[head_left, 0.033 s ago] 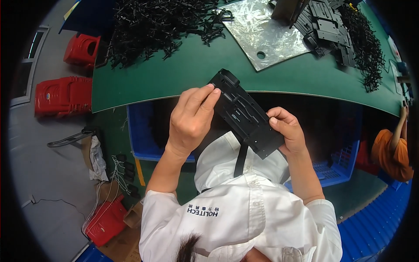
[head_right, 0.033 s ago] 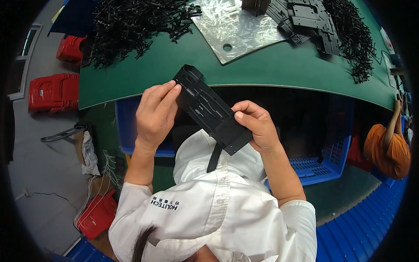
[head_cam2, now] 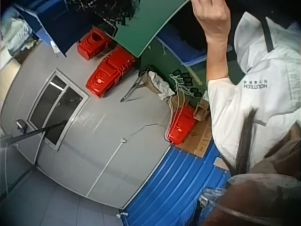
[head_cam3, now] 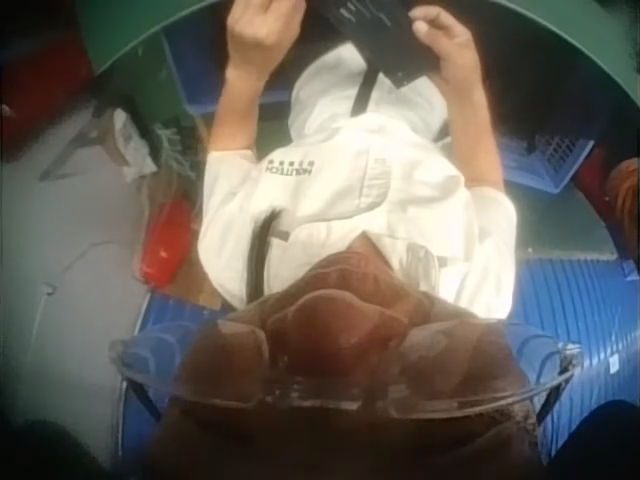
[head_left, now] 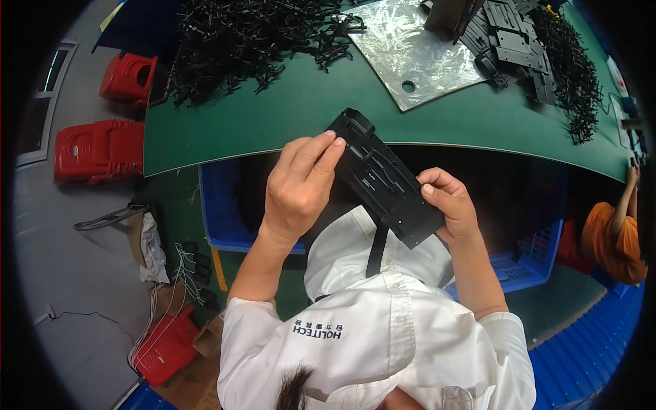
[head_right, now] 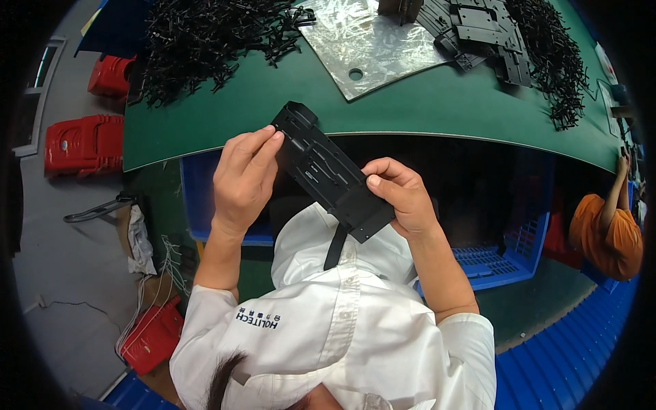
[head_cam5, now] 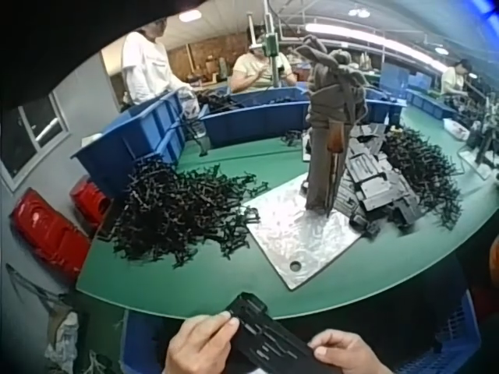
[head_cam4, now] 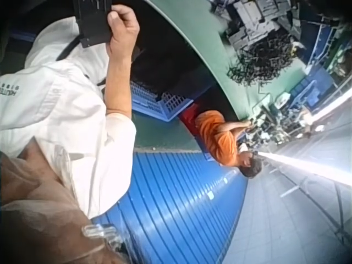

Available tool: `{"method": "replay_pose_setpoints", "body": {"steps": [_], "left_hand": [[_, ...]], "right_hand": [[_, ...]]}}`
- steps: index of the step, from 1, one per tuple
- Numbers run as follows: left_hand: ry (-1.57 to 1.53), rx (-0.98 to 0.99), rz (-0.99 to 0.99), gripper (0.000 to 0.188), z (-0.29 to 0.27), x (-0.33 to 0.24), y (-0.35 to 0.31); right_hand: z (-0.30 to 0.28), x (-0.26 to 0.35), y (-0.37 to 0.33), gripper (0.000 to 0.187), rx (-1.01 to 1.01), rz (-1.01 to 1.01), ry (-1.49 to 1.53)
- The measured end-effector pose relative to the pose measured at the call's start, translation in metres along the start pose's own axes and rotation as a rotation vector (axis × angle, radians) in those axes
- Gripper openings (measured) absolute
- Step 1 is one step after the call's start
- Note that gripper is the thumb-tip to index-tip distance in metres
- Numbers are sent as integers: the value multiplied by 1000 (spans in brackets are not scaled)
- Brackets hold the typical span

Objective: Assembling plastic components onto a toy truck chassis using a factory joining machine.

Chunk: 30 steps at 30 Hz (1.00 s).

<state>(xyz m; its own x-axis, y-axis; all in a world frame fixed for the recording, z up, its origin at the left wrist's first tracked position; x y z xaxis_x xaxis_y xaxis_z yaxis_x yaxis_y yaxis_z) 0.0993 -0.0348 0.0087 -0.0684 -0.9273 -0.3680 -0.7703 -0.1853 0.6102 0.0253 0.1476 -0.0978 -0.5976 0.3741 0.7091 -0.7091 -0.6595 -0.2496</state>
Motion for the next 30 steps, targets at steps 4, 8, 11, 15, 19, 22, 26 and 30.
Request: {"method": "replay_pose_setpoints", "body": {"steps": [4, 8, 11, 15, 19, 22, 26, 30], "left_hand": [[16, 13, 24, 39, 1, -1, -1], [21, 5, 38, 39, -1, -6, -1], [9, 12, 77, 36, -2, -10, -2], [5, -44, 63, 38, -4, -9, -7], [4, -109, 50, 38, -8, -8, -12], [-12, -111, 53, 38, -9, -9, -13], [-18, -91, 52, 37, -8, -10, -14], [-22, -94, 50, 38, -8, -11, -14]], "right_hand": [[2, 1, -1, 12, 19, -34, -31], [-1, -1, -2, 12, 8, -70, -54], [-1, 0, -3, 12, 17, -111, -100], [8, 9, -6, 12, 86, -242, -232], [18, 16, -10, 14, 183, -340, -276], [21, 18, -11, 14, 193, -357, -270], [22, 19, -14, 14, 206, -370, -292], [23, 21, -15, 13, 222, -388, -330]]}}
Point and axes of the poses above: each hand's wrist, its own y-axis towards the middle knuckle, its own z-axis out of the palm, x = y × z, the point moved 7 cm from there along y, towards the middle knuckle, and after that the axes turned 10 degrees about -z, right-handed, at the moved point
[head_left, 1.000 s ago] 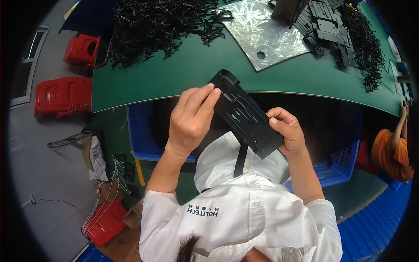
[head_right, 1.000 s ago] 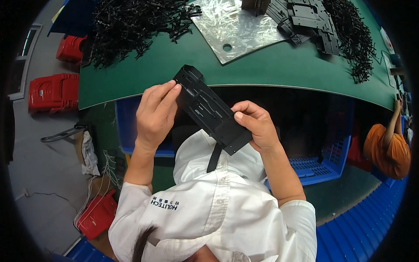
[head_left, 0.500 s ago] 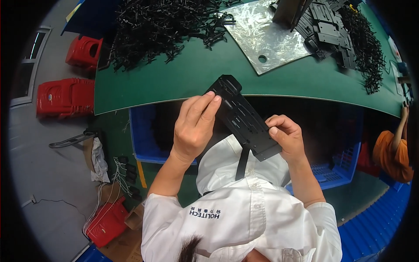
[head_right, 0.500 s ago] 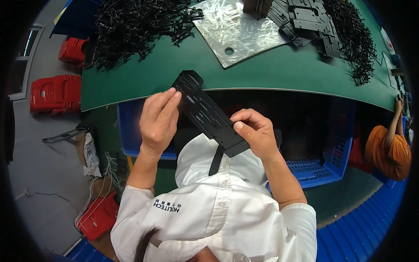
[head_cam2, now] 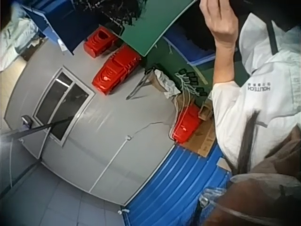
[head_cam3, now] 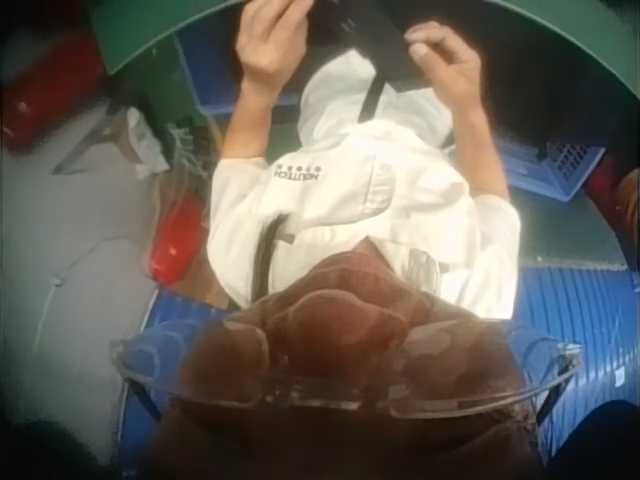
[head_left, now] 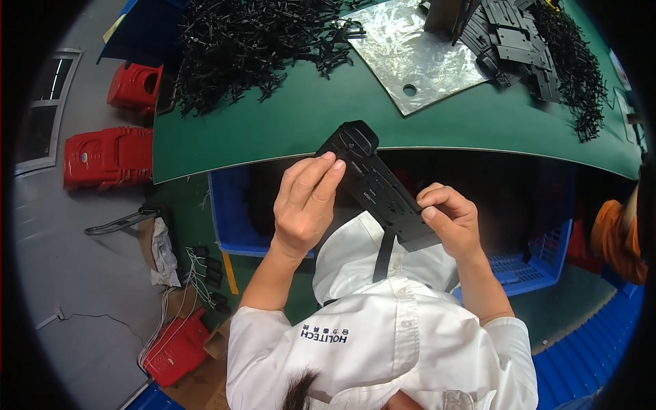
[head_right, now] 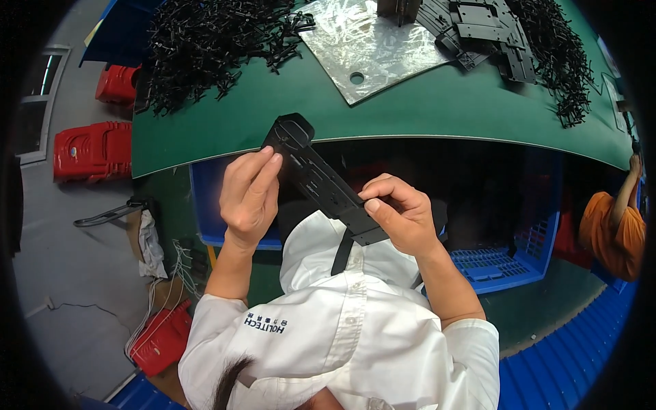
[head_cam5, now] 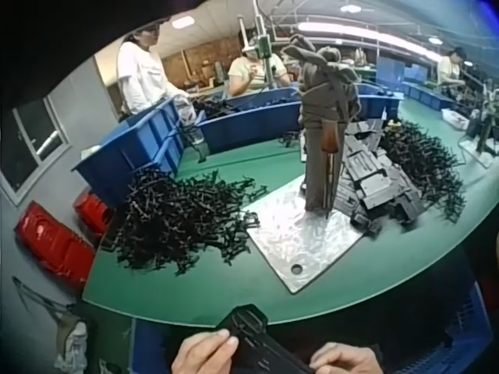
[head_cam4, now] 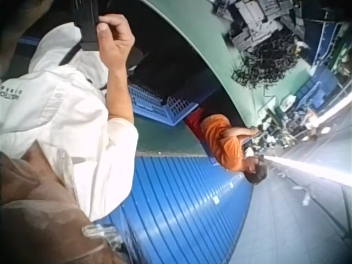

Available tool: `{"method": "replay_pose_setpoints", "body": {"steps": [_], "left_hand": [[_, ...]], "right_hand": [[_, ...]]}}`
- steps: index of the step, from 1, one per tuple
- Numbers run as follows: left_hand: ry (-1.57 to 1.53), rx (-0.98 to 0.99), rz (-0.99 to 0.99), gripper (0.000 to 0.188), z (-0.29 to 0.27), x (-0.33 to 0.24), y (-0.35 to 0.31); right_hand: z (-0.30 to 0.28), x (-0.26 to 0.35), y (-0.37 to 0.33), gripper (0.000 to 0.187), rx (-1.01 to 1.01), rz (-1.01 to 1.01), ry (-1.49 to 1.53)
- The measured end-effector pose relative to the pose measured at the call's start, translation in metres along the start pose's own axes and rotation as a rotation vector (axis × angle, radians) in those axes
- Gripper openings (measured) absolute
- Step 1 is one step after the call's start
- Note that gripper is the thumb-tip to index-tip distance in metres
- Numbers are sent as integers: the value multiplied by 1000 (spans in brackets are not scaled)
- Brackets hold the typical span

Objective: Assembling plastic components onto a toy truck chassis using a factory joining machine.

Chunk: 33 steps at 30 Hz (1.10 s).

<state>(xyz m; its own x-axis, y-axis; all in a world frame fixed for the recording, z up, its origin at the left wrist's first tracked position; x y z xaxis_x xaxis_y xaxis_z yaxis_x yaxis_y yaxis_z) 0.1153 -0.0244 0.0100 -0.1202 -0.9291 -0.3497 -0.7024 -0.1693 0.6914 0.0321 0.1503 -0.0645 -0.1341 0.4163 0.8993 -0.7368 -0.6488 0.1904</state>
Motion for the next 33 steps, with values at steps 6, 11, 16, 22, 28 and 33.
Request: {"method": "replay_pose_setpoints", "body": {"steps": [6, 11, 16, 22, 28, 33], "left_hand": [[-7, 7, 6, 36, 2, 2, 0], [-15, 18, 7, 35, 2, 3, -1], [-15, 20, 5, 35, 3, 2, -1], [-32, 70, -56, 33, 7, 6, -1], [-44, 107, -69, 33, 7, 8, 0], [-204, 96, -180, 28, 4, 14, 5]], "right_hand": [[-1, 0, -1, 13, -4, 0, -3], [0, -2, -2, 13, -3, 12, -3], [0, -1, -3, 13, 6, 12, -27], [-1, -5, -3, 13, 4, 30, -12], [-2, -7, -2, 13, 1, 43, 18], [-3, -10, -5, 13, 2, 47, 41]]}}
Point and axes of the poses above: each hand's wrist, its own y-axis towards the middle knuckle, its own z-axis out of the palm, x = y × z, the point moved 7 cm from there along y, towards the middle knuckle, and after that the axes turned 10 degrees about -z, right-handed, at the moved point
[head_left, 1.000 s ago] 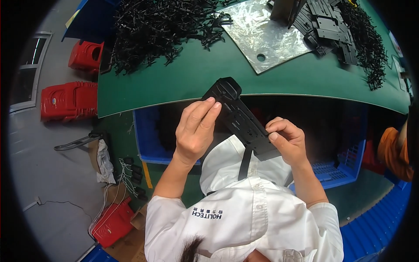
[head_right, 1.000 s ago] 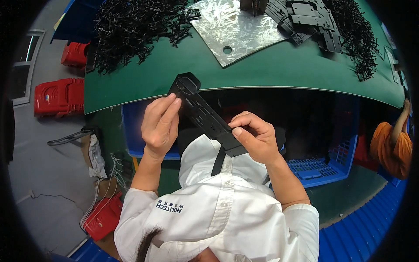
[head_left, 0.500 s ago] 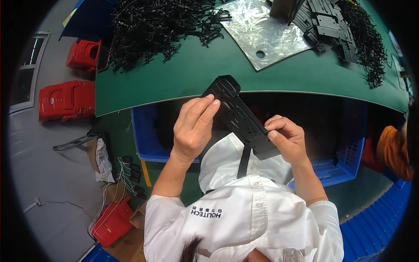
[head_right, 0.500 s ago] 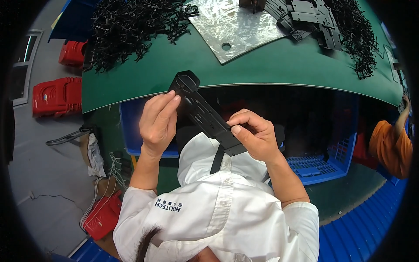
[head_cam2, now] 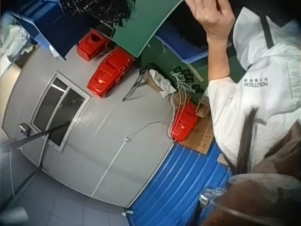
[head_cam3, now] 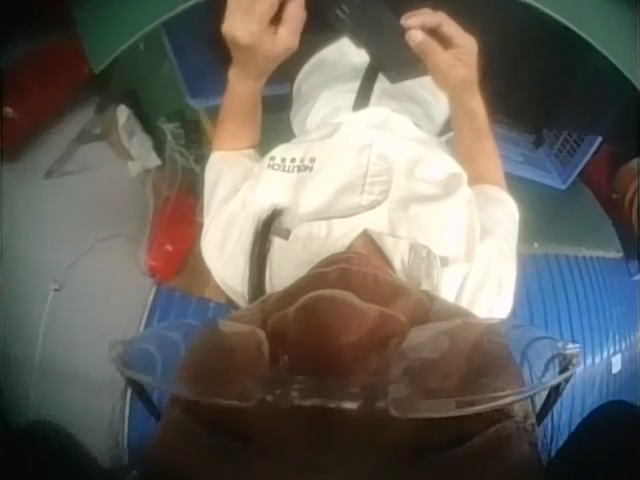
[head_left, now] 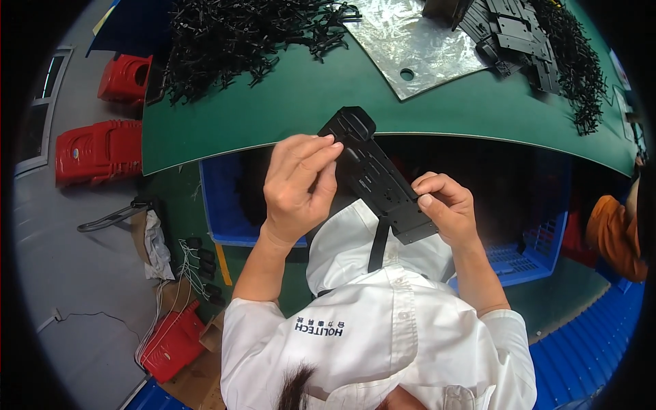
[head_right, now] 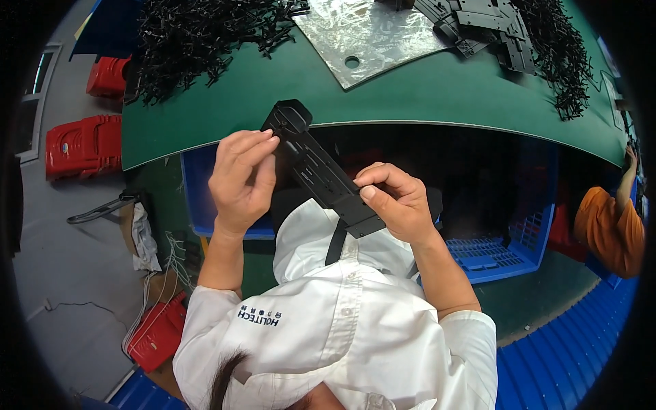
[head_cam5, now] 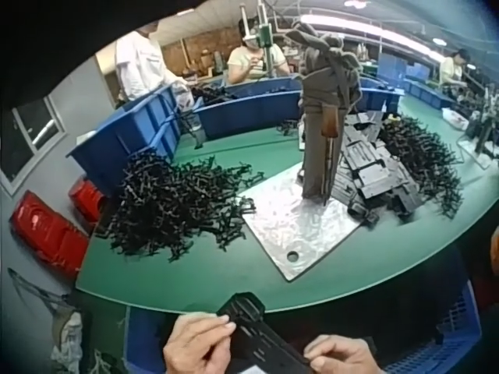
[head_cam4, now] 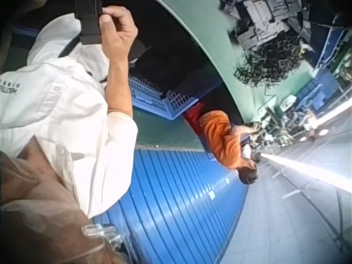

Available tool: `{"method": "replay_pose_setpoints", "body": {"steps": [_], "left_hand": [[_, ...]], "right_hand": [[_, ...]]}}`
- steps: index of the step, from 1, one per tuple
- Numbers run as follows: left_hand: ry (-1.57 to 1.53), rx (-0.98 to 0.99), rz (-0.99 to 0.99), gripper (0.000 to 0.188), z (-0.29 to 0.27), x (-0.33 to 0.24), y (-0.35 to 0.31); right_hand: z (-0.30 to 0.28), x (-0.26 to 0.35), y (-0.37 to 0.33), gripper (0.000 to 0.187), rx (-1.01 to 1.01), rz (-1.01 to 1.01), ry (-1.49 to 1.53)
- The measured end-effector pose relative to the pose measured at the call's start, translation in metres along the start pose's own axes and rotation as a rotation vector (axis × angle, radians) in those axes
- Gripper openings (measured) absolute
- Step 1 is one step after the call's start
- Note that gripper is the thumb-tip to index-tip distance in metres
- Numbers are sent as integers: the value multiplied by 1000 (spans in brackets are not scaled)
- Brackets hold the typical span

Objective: Assembling plastic components onto a toy truck chassis using a factory joining machine.

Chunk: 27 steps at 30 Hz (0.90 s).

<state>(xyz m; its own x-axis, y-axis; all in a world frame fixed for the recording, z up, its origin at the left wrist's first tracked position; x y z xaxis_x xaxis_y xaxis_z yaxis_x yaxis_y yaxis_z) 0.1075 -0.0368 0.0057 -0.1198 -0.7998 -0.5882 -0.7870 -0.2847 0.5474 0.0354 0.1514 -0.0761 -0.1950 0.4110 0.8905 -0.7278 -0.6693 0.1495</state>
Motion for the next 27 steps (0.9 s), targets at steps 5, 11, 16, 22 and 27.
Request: {"method": "replay_pose_setpoints", "body": {"steps": [5, 11, 16, 22, 27], "left_hand": [[-52, -3, -149, 21, -2, 19, 0], [-433, -84, -535, 39, 1, 40, -8], [-942, 73, -928, 43, 20, 45, -18], [-1181, 135, -969, 29, 29, 29, -18], [-1087, 270, -935, 25, 42, 11, -21]], "right_hand": [[4, -9, -2, 12, 12, 53, 63], [3, -13, -2, 11, -9, 54, 143], [5, -13, -3, 8, -2, 26, 222], [5, -17, -10, 22, 96, 168, 120], [13, 4, 21, 48, 12, 67, 136]]}}
Point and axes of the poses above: each hand's wrist, its own y-axis towards the middle knuckle, its own z-axis out of the palm, x = y × z, the point moved 7 cm from there along y, towards the middle knuckle, and after that the axes turned 10 degrees about -z, right-handed, at the moved point
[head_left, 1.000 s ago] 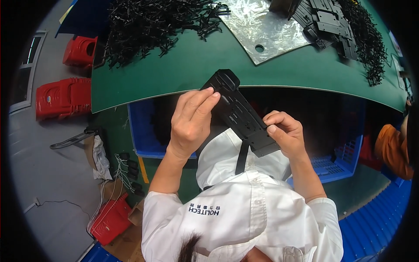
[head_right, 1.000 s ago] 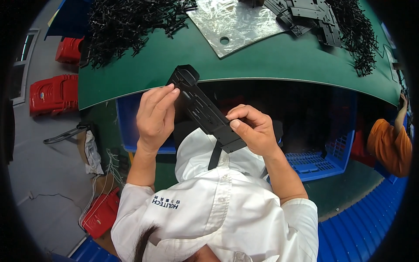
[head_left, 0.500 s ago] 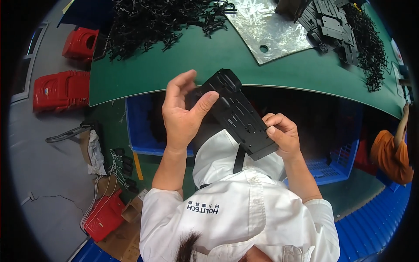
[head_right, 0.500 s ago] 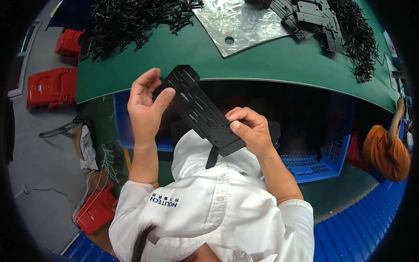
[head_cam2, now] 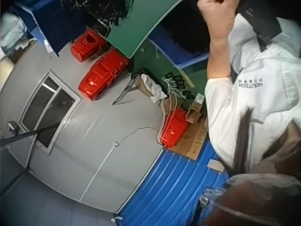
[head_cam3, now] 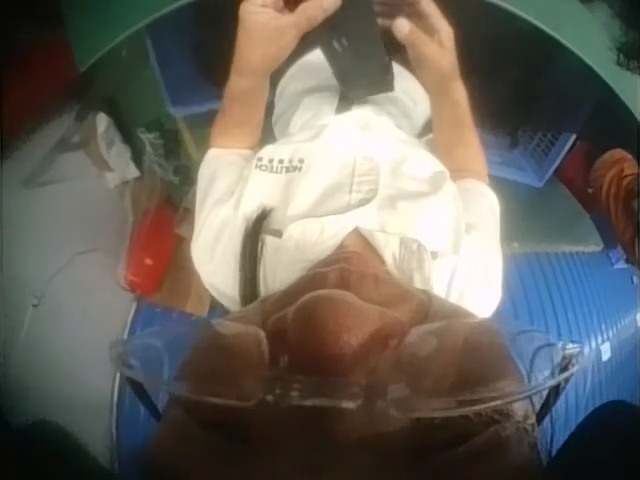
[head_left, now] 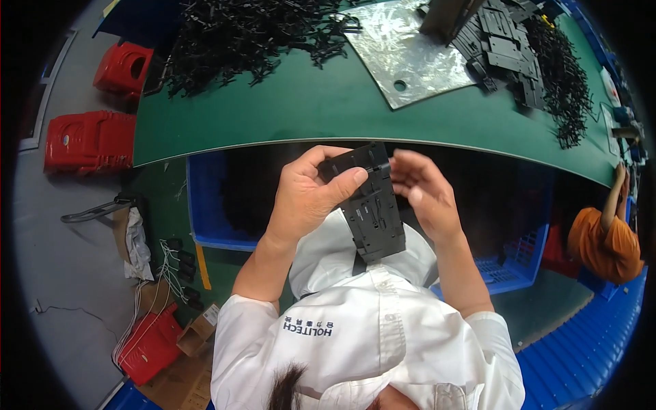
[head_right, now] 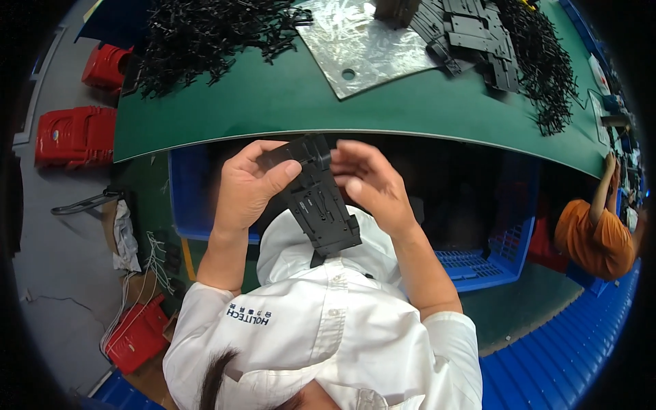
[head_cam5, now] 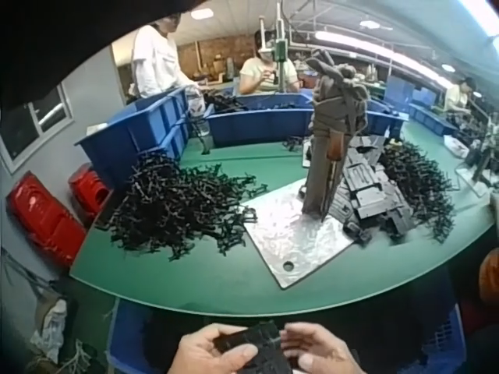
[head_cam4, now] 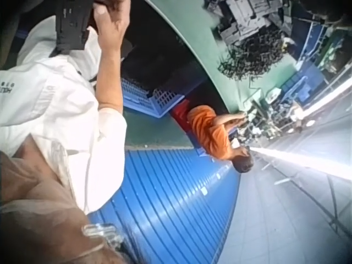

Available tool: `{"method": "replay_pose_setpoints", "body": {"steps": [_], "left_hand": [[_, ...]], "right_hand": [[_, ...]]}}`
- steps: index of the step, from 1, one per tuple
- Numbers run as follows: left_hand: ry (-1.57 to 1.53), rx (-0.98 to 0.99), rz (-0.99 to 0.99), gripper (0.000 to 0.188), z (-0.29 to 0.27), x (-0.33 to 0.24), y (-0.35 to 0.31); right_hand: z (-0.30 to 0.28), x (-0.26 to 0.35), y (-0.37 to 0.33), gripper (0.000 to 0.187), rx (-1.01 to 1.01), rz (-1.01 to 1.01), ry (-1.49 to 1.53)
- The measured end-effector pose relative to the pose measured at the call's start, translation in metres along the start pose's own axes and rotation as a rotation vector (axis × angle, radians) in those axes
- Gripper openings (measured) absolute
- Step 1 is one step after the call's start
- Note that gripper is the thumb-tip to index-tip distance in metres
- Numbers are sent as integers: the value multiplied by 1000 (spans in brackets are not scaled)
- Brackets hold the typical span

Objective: Assembling plastic components onto a toy truck chassis using a factory joining machine.

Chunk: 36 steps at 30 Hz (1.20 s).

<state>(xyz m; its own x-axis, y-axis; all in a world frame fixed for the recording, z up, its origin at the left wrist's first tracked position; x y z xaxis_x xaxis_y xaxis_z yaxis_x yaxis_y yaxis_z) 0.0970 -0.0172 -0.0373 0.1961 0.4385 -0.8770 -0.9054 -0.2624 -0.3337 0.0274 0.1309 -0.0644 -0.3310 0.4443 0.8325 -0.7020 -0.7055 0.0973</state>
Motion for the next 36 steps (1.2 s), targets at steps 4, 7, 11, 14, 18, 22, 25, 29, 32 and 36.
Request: {"method": "replay_pose_setpoints", "body": {"steps": [4, 7, 11, 14, 18, 22, 25, 29, 32, 36], "left_hand": [[102, 38, -25, 25, 14, 6, -4], [140, 31, -40, 26, 18, 10, -7], [194, 28, -86, 27, 19, 20, -9], [196, 36, -108, 29, 18, 31, -11], [55, 64, -155, 32, 20, 44, -15], [41, 76, -130, 33, 19, 48, -15], [40, 83, -88, 31, 20, 48, -15], [-26, 93, -58, 30, 19, 46, -17], [-38, 92, -53, 27, 16, 48, -18], [-22, 67, -3, 22, 14, 48, -17]], "right_hand": [[13, 9, 19, 39, -56, 1, -114], [12, 1, 15, 30, -106, 25, -116], [2, -10, 3, 28, -145, 87, -29], [-3, -15, -6, 28, -163, 91, -28], [-3, -18, -13, 28, -196, 73, -49], [-5, -20, -13, 28, -189, 85, -52], [-7, -21, -12, 26, -193, 104, -67], [-9, -21, -13, 22, -231, 103, -48], [-8, -23, -13, 22, -223, 121, -41], [-7, -24, -13, 22, -235, 93, -75]]}}
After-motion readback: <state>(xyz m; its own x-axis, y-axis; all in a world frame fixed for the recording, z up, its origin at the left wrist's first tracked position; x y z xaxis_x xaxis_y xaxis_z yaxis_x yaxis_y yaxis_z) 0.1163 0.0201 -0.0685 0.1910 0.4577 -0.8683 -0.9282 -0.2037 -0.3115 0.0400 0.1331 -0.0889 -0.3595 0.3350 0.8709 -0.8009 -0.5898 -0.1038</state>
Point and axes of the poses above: each hand's wrist, its own y-axis towards the middle knuckle, its own z-axis out of the palm, x = y × z, the point moved 7 cm from there along y, towards the middle knuckle, and after that the axes turned 10 degrees about -z, right-handed, at the moved point
